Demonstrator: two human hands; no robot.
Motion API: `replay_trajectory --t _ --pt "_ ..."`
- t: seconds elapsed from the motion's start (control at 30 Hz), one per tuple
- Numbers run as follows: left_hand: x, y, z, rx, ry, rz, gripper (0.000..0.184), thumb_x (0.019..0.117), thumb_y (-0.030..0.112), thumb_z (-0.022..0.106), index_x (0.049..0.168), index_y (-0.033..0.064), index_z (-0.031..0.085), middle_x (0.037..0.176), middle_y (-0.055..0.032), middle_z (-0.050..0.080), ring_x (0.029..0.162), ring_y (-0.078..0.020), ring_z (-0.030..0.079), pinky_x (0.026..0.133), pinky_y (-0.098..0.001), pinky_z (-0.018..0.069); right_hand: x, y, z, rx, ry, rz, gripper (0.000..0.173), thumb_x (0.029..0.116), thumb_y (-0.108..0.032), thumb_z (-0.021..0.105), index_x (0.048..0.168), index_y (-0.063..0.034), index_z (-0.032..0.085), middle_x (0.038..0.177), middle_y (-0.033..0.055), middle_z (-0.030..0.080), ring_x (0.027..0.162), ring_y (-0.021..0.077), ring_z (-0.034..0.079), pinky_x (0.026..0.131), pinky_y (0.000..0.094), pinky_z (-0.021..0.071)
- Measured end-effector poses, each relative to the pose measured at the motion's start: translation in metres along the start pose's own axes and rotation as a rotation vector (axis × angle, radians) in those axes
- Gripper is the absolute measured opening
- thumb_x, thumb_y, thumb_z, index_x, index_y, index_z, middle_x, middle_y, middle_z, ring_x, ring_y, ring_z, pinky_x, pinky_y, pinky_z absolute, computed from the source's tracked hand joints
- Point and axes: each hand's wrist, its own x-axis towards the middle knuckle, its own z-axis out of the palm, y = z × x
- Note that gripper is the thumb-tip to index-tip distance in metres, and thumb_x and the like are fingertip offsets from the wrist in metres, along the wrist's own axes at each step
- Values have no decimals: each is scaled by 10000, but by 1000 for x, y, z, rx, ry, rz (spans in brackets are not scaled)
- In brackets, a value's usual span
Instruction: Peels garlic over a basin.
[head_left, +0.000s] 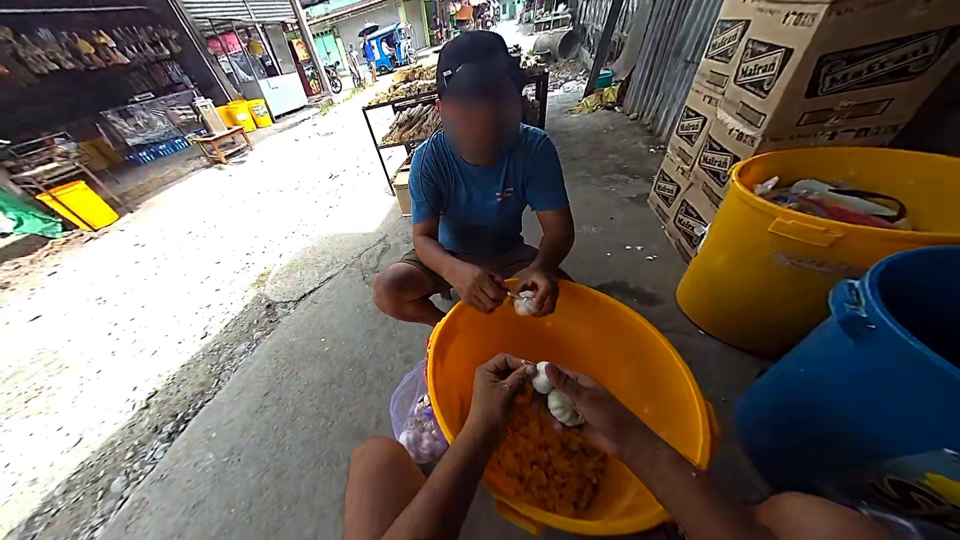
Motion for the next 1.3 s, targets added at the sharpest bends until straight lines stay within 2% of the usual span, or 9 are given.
replay_trajectory --t 0.2,0.5,0.57,0.63,0.73,0.83,0.97,1.17,1.3 --pt "3 -8 -8 48 -12 -62 148 979 154 686 927 16 677 790 -58 670 662 -117 622 633 -284 542 5 3 1 -157 81 -20 422 1069 -436 490 1180 -55 633 901 142 712 581 177 636 487 276 522" --pt "-3 -8 -2 86 11 -110 169 1019 166 621 971 6 648 863 -77 678 761 -162 669 716 -346 586 3 1 7 -454 251 -105 411 965 -408 689 1172 -58 631 912 98 702 625 195 663 519 328 567" --pt "-4 -9 -3 80 26 -131 171 1022 172 617 966 13 645 854 -65 669 756 -153 658 707 -336 578 6 2 5 -595 267 -137 439 937 -463 706 1163 -90 647 921 68 712 661 172 680 565 340 590" --pt "-6 -10 -4 53 61 -171 176 1031 175 603 957 17 631 835 -58 656 737 -142 648 687 -325 570 9 4 4 -779 276 -199 478 910 -501 726 1186 -117 657 961 49 724 784 162 704 708 390 605" --pt "-12 -6 -3 5 150 -239 202 1046 184 581 944 13 615 808 -58 652 705 -133 641 653 -303 560 10 5 12 -1055 267 -331 503 876 -456 783 1229 -124 649 1033 79 726 896 239 718 810 503 597" --pt "-20 1 -1 -17 227 -274 224 1058 199 565 975 -1 620 828 -80 672 721 -151 659 667 -314 570 6 6 22 -1330 254 -515 447 875 -291 786 1271 -129 657 1149 95 709 872 293 728 719 526 605" --pt "-28 18 7 29 299 -287 242 1069 228 548 1006 5 620 846 -92 692 713 -151 667 597 -292 547 5 7 27 -1474 269 -771 360 880 -176 729 1239 -168 695 1110 72 697 754 246 712 600 446 602" --pt "-20 45 16 169 261 -253 264 1070 255 546 1013 11 631 855 -77 687 716 -140 661 594 -287 537 0 -10 27 -1434 320 -779 374 868 -201 744 1239 -178 695 1133 52 702 777 241 718 612 454 601" --pt "-5 47 -5 249 261 -194 255 1059 242 564 965 12 620 790 -48 629 677 -133 636 591 -292 542 1 -15 22 -1377 358 -731 381 855 -242 756 1221 -161 690 1117 55 709 782 247 719 622 475 598"
